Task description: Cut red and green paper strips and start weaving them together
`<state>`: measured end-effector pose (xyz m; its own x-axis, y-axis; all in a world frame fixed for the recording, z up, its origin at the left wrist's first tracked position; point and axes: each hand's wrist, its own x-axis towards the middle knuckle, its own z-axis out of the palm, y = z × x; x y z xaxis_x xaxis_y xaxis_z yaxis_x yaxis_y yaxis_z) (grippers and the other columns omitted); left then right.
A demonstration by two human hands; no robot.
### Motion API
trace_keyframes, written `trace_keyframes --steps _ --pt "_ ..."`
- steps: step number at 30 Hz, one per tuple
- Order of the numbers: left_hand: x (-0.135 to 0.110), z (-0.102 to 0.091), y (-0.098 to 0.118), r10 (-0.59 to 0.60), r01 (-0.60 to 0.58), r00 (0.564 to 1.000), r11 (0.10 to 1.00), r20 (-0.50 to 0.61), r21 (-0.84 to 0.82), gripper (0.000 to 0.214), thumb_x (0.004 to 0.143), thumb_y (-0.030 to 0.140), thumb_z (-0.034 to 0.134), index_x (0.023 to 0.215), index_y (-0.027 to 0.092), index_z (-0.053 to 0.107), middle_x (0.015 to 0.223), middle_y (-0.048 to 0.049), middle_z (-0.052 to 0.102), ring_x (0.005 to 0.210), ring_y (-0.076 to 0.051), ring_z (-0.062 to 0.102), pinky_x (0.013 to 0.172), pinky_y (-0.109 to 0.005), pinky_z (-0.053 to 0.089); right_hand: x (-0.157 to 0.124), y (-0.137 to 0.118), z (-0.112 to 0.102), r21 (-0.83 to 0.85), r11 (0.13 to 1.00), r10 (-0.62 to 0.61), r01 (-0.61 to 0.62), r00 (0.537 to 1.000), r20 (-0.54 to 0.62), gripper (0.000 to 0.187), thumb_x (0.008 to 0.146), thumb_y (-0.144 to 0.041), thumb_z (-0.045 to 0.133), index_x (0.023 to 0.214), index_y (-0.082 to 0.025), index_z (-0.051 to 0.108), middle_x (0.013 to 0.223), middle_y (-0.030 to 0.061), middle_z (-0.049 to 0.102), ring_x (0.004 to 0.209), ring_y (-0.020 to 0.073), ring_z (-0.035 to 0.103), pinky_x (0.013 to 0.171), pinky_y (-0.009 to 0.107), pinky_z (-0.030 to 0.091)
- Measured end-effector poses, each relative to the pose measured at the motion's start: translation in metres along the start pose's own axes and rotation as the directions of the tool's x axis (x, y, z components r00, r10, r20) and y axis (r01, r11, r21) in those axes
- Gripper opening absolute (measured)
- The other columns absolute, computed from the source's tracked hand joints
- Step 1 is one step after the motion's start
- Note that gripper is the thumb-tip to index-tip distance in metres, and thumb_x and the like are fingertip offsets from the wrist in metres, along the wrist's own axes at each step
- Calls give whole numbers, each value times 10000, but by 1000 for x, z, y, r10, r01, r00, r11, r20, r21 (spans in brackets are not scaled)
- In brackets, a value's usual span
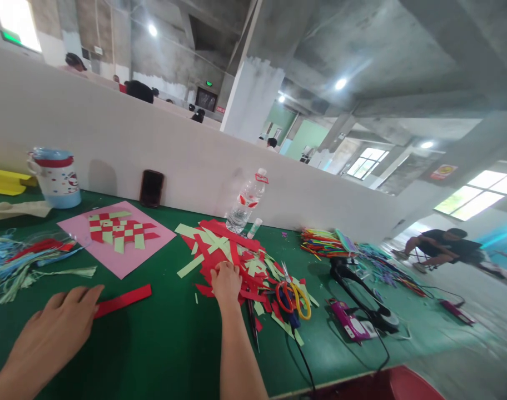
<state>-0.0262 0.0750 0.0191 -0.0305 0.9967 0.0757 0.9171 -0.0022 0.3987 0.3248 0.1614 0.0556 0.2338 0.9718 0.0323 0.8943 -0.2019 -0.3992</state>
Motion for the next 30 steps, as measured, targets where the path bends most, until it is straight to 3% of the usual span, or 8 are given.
trace_keyframes --steps 4,10,17,21,24,27,29,30 --pt "-7 2 13 73 -67 996 991 -47 117 604 1014 339 277 1470 135 618 1535 -222 620 1394 -471 524 974 -610 473 -2 -6 -3 -64 998 12 -11 1000 18 211 1016 -222 635 1195 -245 744 1360 125 725 1340 350 574 1042 501 402" --pt "-9 17 29 192 -169 962 977 -194 132 579 1038 401 302 1425 198 682 1482 -157 696 1396 -415 577 1009 -583 519 2 -10 -2 -79 996 38 -34 998 52 313 1019 -166 600 1296 -264 708 1395 128 719 1361 347 583 1044 513 384" --pt "-5 37 44 405 -372 818 914 -408 160 429 1048 338 423 1347 242 716 1406 -116 745 1329 -364 642 1010 -518 531 -4 -16 -5 32 999 -8 8 1000 -13 283 974 -80 598 1138 -230 772 1265 132 766 1300 355 617 1079 532 378" --pt "-2 34 66 464 -447 755 881 -464 153 434 1048 298 466 1447 234 625 1458 -131 704 1366 -332 625 1065 -477 511 -16 -25 -18 208 970 -112 125 991 -76 351 965 -80 573 1217 -234 762 1227 116 759 1248 310 642 1063 442 433" --pt "2 26 85 461 -475 729 873 -505 112 502 1040 222 483 1538 242 538 1570 -151 616 1479 -331 536 1171 -501 435 -38 -32 -24 386 894 -215 226 974 -73 362 945 -123 599 1247 -243 760 1144 77 762 1072 251 705 954 350 517" --pt "6 18 99 425 -514 763 856 -487 -60 570 1019 185 514 1567 339 519 1683 -78 512 1598 -307 385 1300 -539 259 -73 -35 -20 545 800 -289 251 957 -15 294 899 -178 664 1157 -243 790 973 34 765 857 207 720 789 297 570" --pt "7 16 105 347 -478 863 797 -369 -370 578 970 194 585 1514 390 586 1668 -15 539 1628 -296 328 1344 -545 141 -96 -33 -16 684 702 -294 195 955 29 280 867 -248 732 1140 -231 791 930 32 757 772 194 705 697 284 573" --pt "6 17 107 304 -409 912 740 -276 -535 553 941 218 627 1465 394 638 1627 -3 588 1618 -303 351 1351 -545 121 -106 -32 -15 791 599 -275 127 960 53 309 836 -286 787 1138 -224 790 937 37 755 756 191 698 685 289 574"
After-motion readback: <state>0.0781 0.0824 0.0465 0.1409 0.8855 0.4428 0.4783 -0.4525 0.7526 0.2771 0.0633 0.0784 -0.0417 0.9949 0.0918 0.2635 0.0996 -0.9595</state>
